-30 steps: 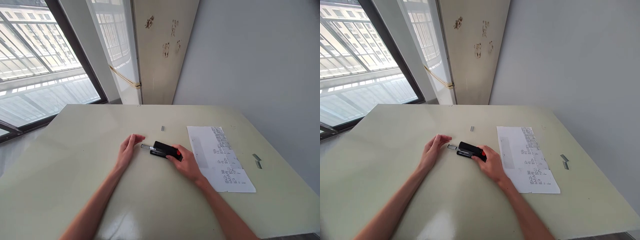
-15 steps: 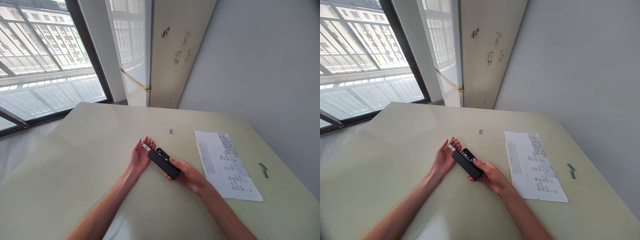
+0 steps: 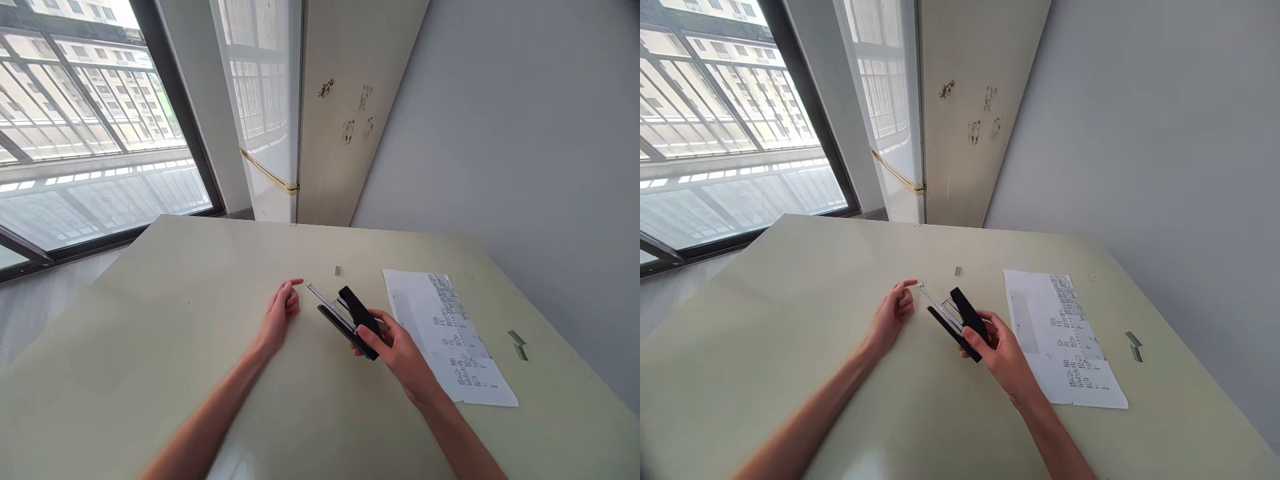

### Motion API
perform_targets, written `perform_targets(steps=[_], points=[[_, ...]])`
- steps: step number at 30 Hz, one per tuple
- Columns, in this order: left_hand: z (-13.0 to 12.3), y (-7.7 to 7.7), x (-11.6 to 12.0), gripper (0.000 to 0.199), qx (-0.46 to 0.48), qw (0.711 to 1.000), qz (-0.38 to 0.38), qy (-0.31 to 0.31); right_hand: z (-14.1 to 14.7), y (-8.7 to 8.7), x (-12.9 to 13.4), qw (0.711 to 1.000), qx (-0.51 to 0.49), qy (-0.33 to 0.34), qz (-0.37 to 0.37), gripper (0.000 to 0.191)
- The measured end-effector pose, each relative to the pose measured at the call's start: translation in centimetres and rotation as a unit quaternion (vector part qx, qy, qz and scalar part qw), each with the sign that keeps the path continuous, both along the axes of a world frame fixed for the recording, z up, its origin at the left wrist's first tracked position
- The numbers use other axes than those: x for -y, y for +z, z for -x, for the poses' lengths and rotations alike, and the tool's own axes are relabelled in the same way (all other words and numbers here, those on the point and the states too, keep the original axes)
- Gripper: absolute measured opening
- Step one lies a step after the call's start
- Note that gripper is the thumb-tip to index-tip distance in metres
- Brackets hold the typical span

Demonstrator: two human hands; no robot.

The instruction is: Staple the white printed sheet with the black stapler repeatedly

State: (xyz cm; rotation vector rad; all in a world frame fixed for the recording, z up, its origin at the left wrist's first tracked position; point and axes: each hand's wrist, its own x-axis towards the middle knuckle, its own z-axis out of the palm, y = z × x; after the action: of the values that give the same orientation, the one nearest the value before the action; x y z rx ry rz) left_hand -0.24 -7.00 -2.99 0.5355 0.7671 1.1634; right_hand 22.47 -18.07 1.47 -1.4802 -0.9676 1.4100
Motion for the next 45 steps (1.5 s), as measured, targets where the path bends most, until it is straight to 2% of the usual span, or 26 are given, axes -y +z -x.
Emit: perform_targets(steps=[2, 4, 6, 14, 20, 24, 33, 37, 41, 43, 44, 45], points=[[-0.1, 0.1, 0.7, 0.032, -0.153, 0.984, -0.087, -0.025, -0.3, -0.6, -0.1, 0.998, 0.045, -0.021, -0.023, 0.061], [-0.2, 0.0, 1.4, 0.042, -0.319, 0.927, -0.188, -0.056, -0.5, -1.5, -0.1, 0.996, 0.080, -0.034, -0.036, 0.061], [-0.4, -0.2, 1.8, 0.048, -0.405, 0.875, -0.251, -0.079, -0.6, -2.3, 0.0, 0.992, 0.106, -0.042, -0.049, 0.059], [-0.9, -1.1, 2.0, 0.058, -0.504, 0.781, -0.356, -0.100, -0.2, -3.3, 0.3, 0.979, 0.171, -0.067, -0.084, 0.055], [-1.1, -0.8, 2.2, 0.059, -0.549, 0.741, -0.371, -0.112, 0.7, -4.4, -0.3, 0.967, 0.211, -0.090, -0.108, 0.049], [-1.2, -0.5, 2.3, 0.060, -0.553, 0.736, -0.374, -0.112, 1.5, -4.3, -0.7, 0.955, 0.237, -0.106, -0.145, 0.045], [-1.2, -0.6, 2.2, 0.068, -0.547, 0.748, -0.360, -0.109, 2.6, -4.4, -1.6, 0.931, 0.295, -0.112, -0.185, 0.041], [-1.4, -0.8, 2.3, 0.070, -0.545, 0.748, -0.360, -0.115, 3.0, -4.6, -2.0, 0.927, 0.301, -0.112, -0.193, 0.041], [-1.5, -0.9, 2.5, 0.064, -0.552, 0.748, -0.350, -0.117, 3.3, -4.8, -2.4, 0.927, 0.297, -0.107, -0.202, 0.040], [-1.5, -0.8, 2.5, 0.057, -0.543, 0.766, -0.329, -0.102, 3.3, -5.0, -2.6, 0.928, 0.295, -0.107, -0.202, 0.040], [-1.4, -0.8, 2.4, 0.052, -0.528, 0.785, -0.312, -0.089, 3.2, -5.1, -2.7, 0.927, 0.296, -0.107, -0.202, 0.041], [-1.3, -0.7, 2.2, 0.045, -0.497, 0.816, -0.285, -0.073, 3.1, -5.3, -2.9, 0.926, 0.299, -0.107, -0.203, 0.042]])
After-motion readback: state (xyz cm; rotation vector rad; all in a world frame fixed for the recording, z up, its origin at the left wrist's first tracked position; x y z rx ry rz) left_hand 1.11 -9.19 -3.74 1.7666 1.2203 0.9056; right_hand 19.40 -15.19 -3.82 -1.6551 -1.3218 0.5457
